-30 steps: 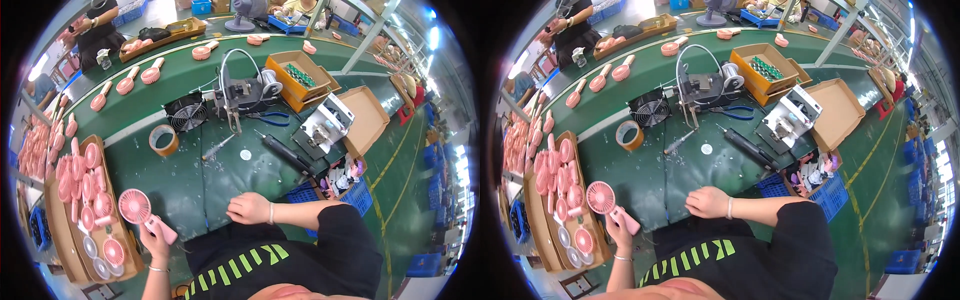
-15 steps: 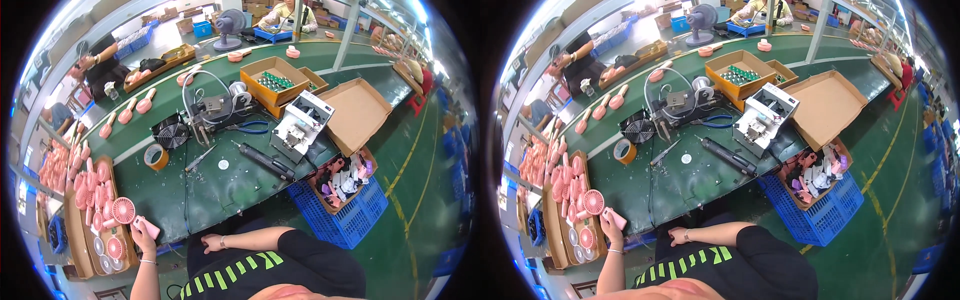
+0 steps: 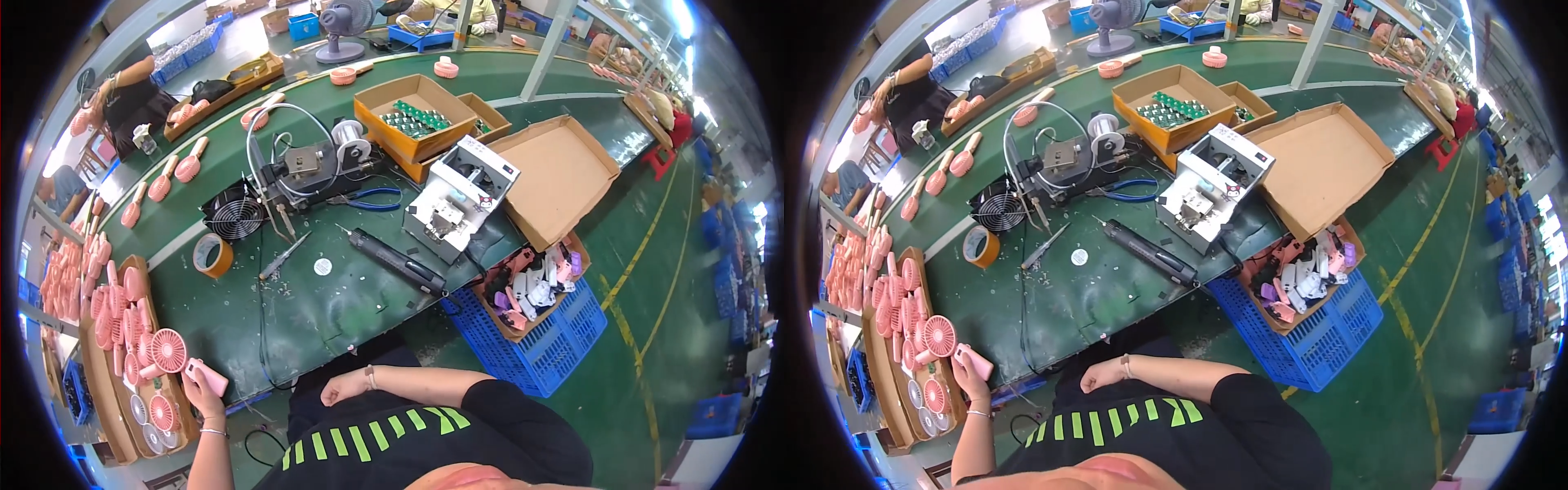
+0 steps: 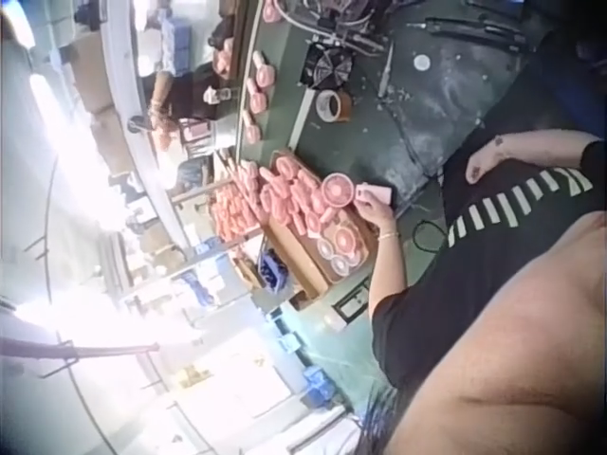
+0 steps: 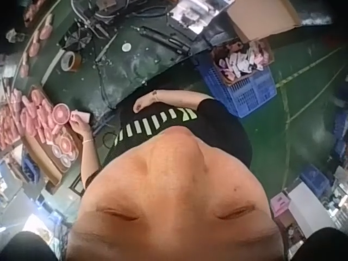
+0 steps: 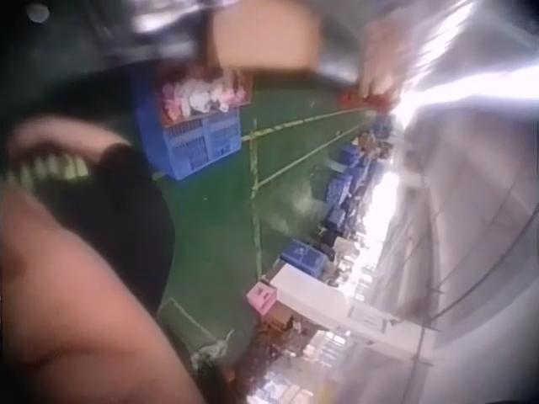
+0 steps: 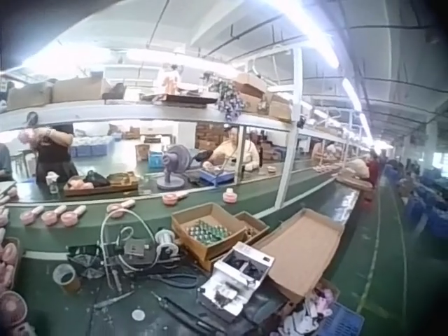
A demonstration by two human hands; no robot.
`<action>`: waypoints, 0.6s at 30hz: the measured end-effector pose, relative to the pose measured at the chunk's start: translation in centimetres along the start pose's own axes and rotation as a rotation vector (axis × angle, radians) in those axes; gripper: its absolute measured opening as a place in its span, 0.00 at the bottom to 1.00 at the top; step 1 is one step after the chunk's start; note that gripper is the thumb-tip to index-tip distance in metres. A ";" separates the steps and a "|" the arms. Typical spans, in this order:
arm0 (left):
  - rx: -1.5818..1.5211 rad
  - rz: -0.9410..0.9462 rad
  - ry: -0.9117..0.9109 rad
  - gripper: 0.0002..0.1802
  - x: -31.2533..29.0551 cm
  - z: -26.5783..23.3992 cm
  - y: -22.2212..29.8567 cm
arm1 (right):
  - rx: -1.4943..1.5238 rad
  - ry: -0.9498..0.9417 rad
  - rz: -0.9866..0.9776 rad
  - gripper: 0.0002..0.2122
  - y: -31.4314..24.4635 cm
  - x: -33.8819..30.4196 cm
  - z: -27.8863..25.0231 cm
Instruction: The person installs parts onto portable fans in a box and moves the box under a shelf. The person then disassembles, attaches internal components inside, and fastens portable fans using an electric screwdriver.
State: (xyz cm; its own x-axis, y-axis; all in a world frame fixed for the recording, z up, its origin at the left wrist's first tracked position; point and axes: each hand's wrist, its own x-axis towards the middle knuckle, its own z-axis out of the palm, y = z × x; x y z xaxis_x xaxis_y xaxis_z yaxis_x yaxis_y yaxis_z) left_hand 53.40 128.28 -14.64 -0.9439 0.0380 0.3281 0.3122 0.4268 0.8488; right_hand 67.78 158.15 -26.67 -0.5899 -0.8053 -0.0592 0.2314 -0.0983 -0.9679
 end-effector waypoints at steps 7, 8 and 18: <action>0.063 0.002 -0.041 0.24 0.1 0.0 0.4 | -0.087 0.465 0.055 0.11 4.4 0.0 -0.6; 0.073 0.005 -0.053 0.23 0.2 0.0 0.9 | -0.156 0.542 0.009 0.12 4.6 0.6 -0.6; -0.016 0.050 -0.086 0.20 0.2 0.3 0.7 | -0.125 0.869 -0.008 0.12 1.6 6.8 -0.2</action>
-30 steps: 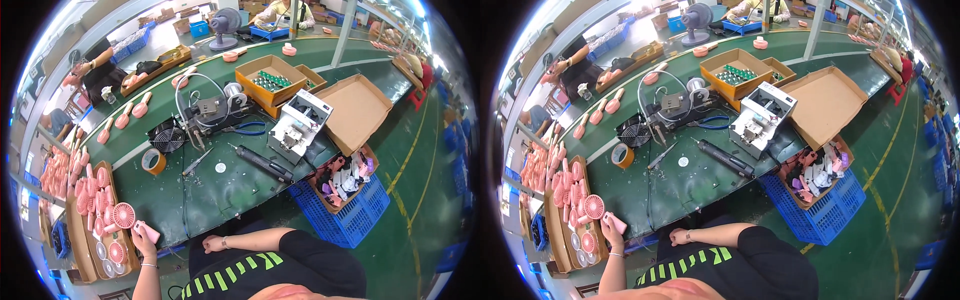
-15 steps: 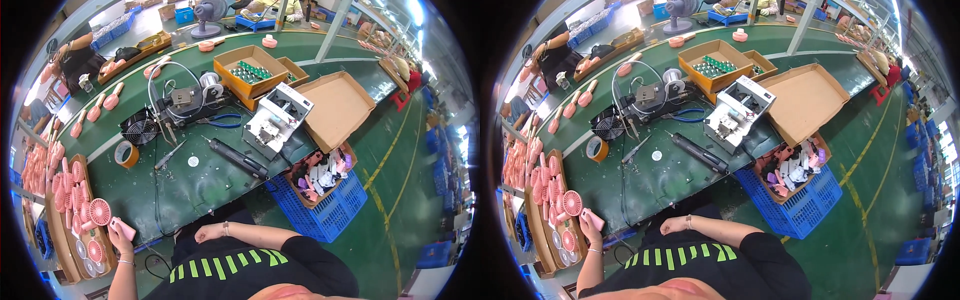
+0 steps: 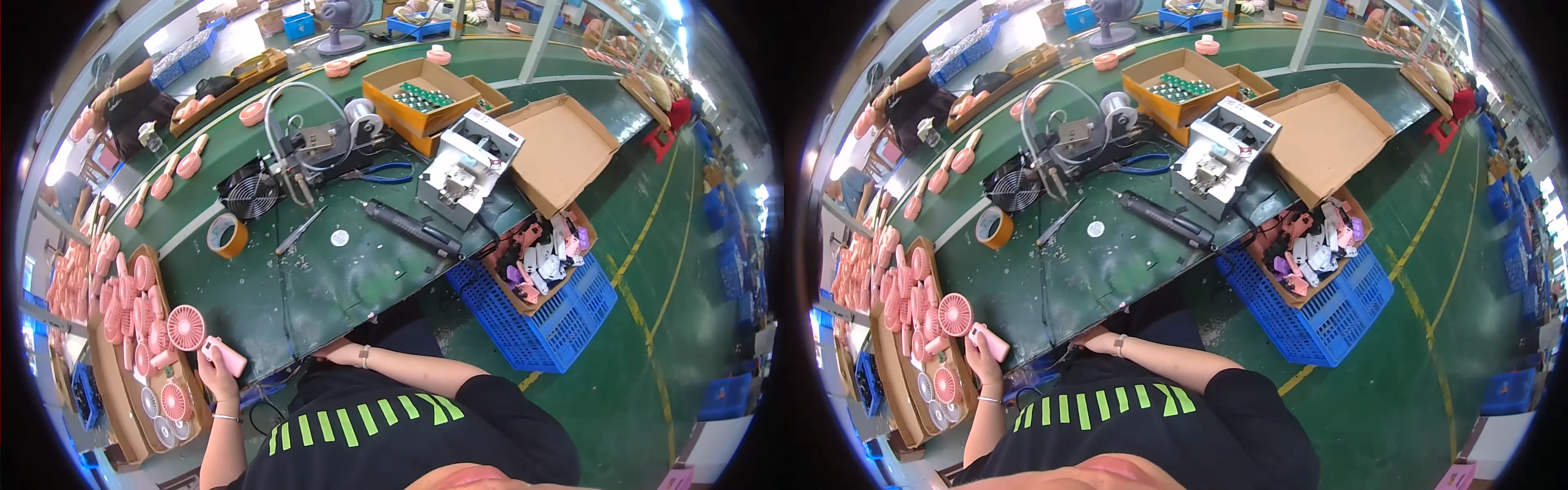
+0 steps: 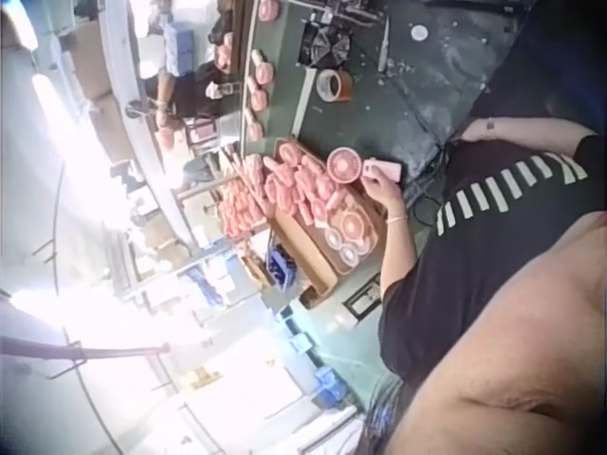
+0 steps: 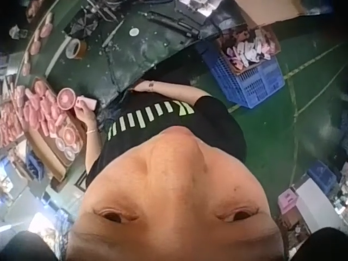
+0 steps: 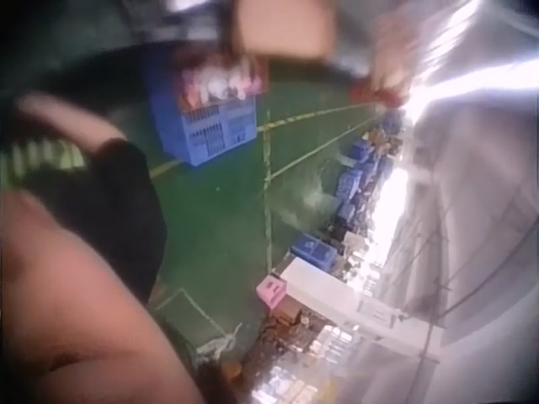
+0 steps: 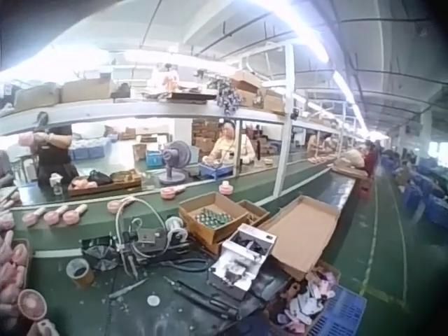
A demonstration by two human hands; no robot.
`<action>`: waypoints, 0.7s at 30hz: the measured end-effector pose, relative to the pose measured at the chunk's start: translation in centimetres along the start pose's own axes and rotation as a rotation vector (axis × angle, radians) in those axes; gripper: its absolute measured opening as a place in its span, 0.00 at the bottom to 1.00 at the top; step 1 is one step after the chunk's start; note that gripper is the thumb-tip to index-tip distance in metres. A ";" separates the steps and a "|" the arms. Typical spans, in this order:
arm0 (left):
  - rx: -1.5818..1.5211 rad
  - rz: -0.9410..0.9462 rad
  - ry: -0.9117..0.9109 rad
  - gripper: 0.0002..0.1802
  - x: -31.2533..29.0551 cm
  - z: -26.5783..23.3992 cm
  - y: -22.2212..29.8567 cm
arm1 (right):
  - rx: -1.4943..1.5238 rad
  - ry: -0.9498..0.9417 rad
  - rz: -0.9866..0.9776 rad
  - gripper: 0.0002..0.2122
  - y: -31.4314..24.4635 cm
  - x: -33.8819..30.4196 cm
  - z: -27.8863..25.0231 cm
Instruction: The person installs parts onto portable fans in a box and moves the box under a shelf. The person then disassembles, attaches internal components inside, and fastens portable fans using an electric screwdriver.
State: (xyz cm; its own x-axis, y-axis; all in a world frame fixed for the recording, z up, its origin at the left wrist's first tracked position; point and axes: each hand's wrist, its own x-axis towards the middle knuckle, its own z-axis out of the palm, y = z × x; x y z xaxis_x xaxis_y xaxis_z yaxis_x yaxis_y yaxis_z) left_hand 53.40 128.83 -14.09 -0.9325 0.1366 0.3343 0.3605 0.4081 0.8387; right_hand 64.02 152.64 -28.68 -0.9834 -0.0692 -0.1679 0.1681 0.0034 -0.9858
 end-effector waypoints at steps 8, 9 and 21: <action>-0.294 -0.003 0.108 0.21 -0.5 -0.6 -1.7 | 0.200 -0.255 0.226 0.19 -4.6 -5.4 -2.0; -0.271 -0.007 0.105 0.21 -0.5 -0.6 -1.3 | 0.192 -0.257 0.239 0.19 -5.1 -6.3 -2.3; -0.199 0.063 0.113 0.21 -0.5 -0.8 -1.0 | 0.639 0.113 -0.103 0.20 -13.0 -15.1 -13.7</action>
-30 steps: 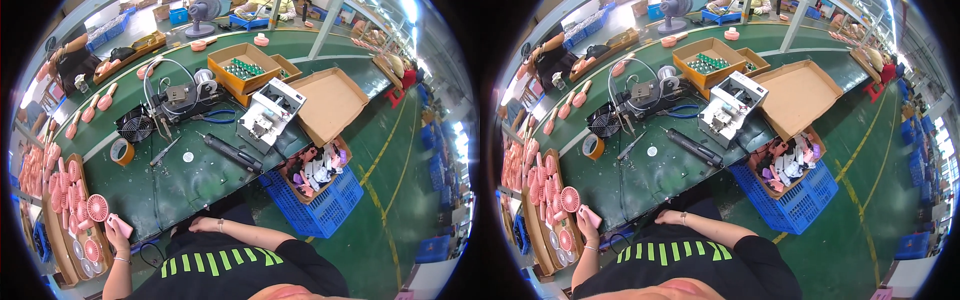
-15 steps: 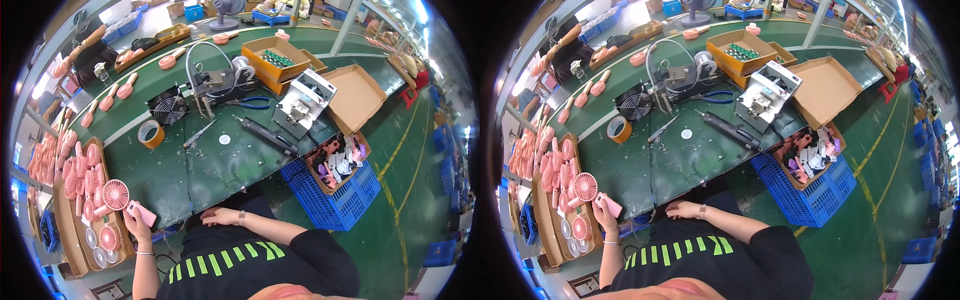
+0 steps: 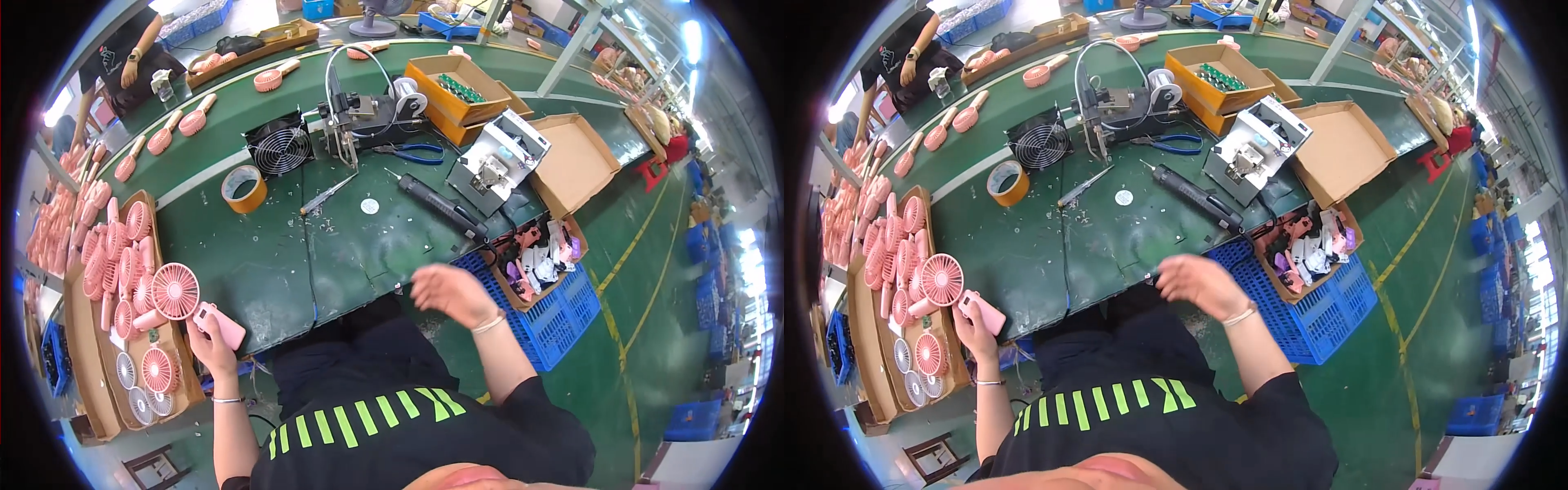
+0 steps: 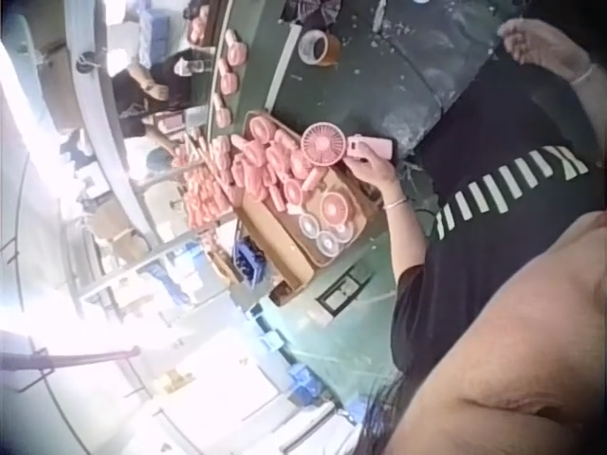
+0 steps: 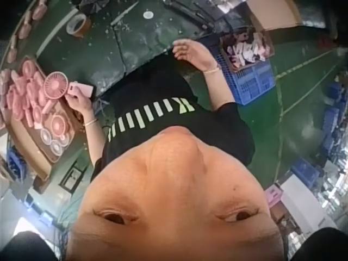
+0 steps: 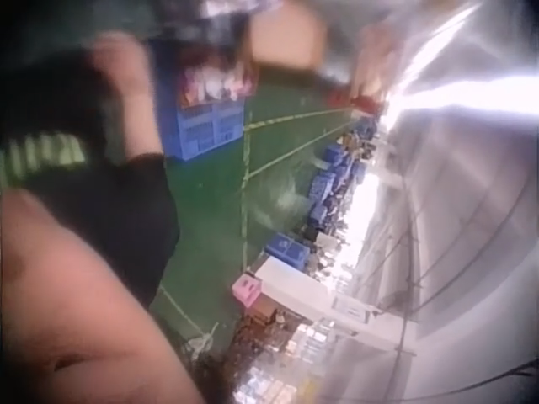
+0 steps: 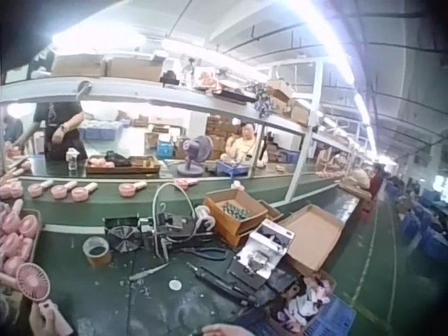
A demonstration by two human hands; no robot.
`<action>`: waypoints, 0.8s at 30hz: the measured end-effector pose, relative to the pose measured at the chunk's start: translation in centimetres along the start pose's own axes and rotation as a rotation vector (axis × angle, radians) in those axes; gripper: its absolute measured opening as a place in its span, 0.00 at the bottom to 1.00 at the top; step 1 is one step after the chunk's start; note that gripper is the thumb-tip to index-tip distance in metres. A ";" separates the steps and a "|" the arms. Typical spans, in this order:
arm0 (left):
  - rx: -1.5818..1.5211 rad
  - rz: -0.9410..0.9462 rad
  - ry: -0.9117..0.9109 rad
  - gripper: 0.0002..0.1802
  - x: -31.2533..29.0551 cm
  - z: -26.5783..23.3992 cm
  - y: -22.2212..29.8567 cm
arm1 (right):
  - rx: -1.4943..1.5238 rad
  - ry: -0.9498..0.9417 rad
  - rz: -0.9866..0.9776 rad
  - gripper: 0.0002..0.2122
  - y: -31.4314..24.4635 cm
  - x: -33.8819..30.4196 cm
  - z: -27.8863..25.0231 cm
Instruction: The person installs parts onto portable fans in a box and moves the box under a shelf. The person then disassembles, attaches internal components inside, and fastens portable fans using an electric screwdriver.
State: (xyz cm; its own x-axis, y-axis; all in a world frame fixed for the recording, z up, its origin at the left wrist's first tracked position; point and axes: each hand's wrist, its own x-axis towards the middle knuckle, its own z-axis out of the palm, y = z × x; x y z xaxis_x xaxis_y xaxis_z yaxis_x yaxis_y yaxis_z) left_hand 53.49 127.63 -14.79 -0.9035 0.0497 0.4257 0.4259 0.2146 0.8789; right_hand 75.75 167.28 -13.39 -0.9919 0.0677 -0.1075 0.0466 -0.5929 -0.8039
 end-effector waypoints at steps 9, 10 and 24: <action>-0.272 0.021 0.075 0.23 -0.1 0.3 -0.9 | 1.073 0.229 -0.105 0.38 -3.3 0.4 -8.2; -0.295 0.001 0.086 0.23 -0.2 0.4 -0.6 | 1.055 0.258 -0.074 0.39 -3.6 0.8 -8.0; -0.676 -0.356 -0.246 0.18 -0.5 2.7 7.8 | 0.393 0.564 -0.310 0.23 -3.1 1.2 -5.1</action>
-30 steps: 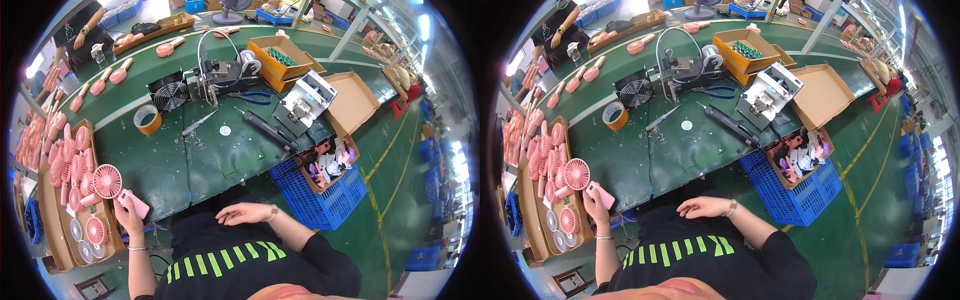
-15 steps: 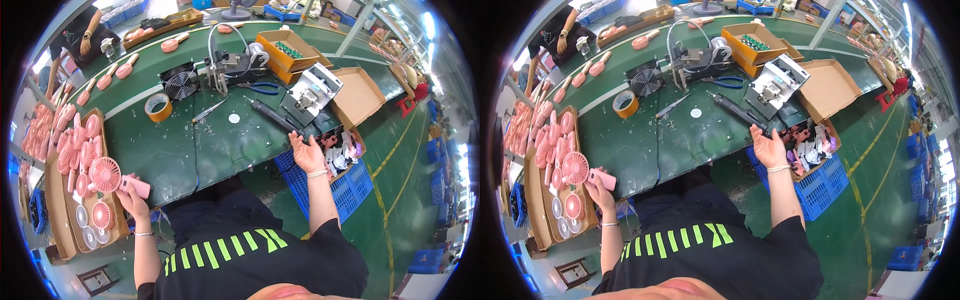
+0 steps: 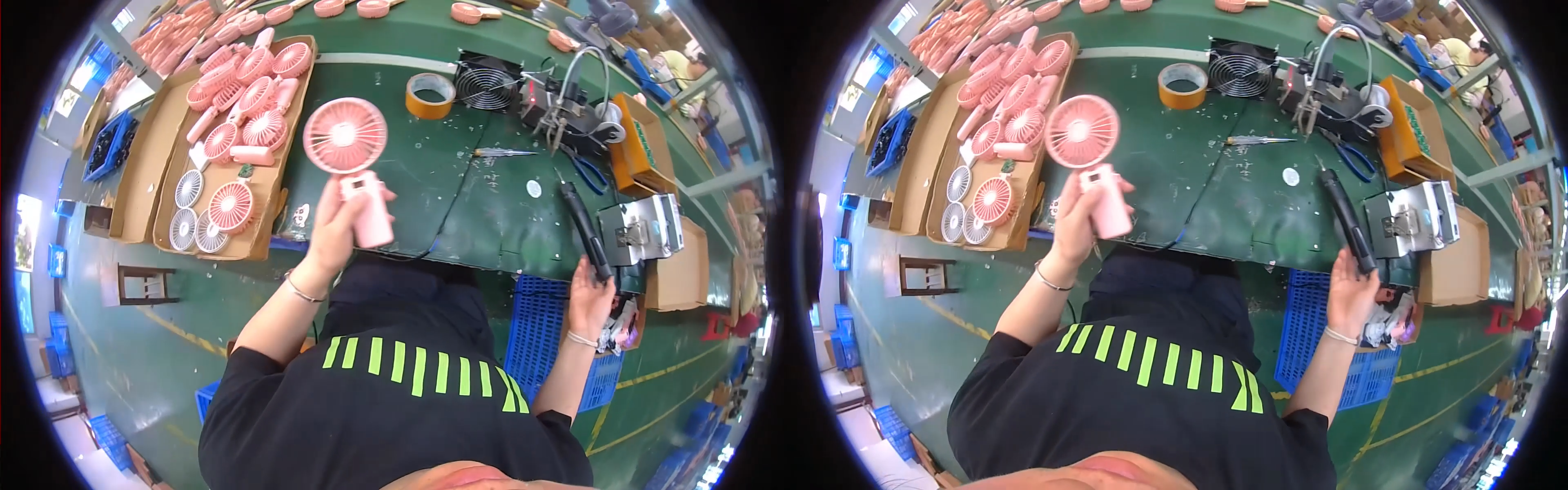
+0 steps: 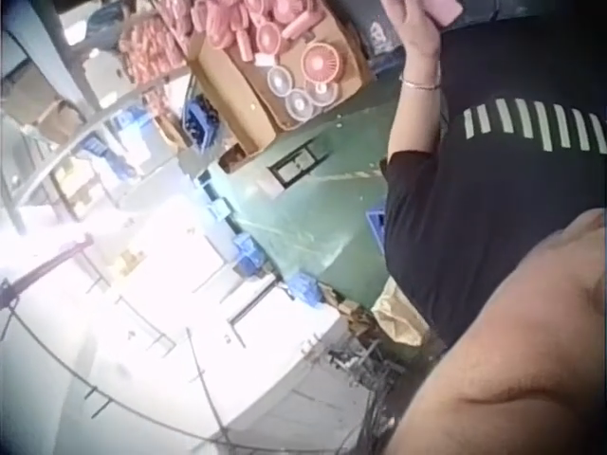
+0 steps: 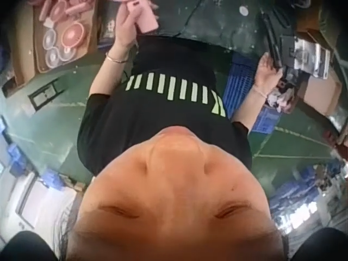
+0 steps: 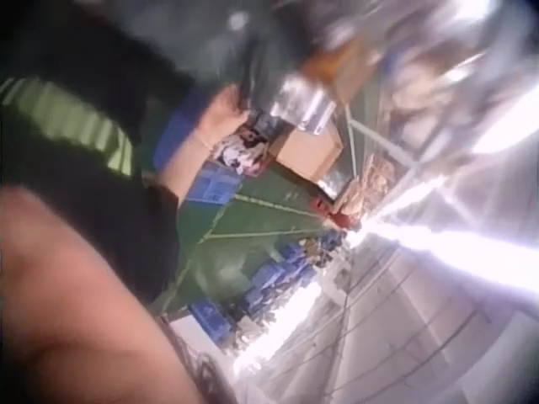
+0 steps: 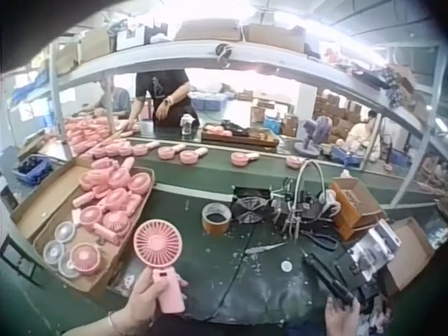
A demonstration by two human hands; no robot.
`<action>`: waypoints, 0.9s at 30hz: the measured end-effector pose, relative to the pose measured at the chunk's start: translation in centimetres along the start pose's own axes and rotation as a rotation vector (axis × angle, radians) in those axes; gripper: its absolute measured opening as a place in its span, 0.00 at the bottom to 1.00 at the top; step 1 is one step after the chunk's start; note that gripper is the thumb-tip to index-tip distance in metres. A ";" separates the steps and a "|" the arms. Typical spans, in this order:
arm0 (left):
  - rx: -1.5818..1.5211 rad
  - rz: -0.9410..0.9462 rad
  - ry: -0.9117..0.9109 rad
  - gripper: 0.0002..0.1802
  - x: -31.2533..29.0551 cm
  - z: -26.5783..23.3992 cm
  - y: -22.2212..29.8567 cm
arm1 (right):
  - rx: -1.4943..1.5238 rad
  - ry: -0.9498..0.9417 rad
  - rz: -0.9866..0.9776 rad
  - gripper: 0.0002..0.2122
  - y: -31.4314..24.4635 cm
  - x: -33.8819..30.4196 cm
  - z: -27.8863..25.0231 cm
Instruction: The person installs parts onto portable fans in a box and moves the box under a shelf. The person then disassembles, attaches internal components inside, and fastens portable fans using an electric screwdriver.
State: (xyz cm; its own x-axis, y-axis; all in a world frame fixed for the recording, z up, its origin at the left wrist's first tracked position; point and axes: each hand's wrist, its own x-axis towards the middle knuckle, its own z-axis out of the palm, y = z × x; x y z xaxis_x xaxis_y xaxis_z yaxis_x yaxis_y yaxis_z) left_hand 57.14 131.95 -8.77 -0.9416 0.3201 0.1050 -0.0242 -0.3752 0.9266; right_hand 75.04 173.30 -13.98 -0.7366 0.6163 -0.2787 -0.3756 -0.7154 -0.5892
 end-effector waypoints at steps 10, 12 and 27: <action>-0.098 -0.124 -0.160 0.22 3.1 5.6 -0.3 | -0.674 0.108 -0.787 0.26 -1.4 0.0 8.5; -0.115 -0.155 -0.175 0.21 4.2 5.9 -0.8 | -0.835 0.191 -0.979 0.26 -2.7 0.2 9.7; -0.065 -0.174 -0.016 0.22 7.1 6.0 -2.5 | -0.845 -0.936 -1.061 0.26 1.8 2.5 19.8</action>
State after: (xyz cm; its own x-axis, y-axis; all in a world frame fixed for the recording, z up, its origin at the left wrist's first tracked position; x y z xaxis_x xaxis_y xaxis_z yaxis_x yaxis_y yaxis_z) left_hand 52.53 140.42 -8.17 -0.9159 0.3983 -0.0487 -0.2083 -0.3682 0.9061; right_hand 61.42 167.03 -0.73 -0.5470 0.0583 0.8351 -0.7394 0.4342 -0.5146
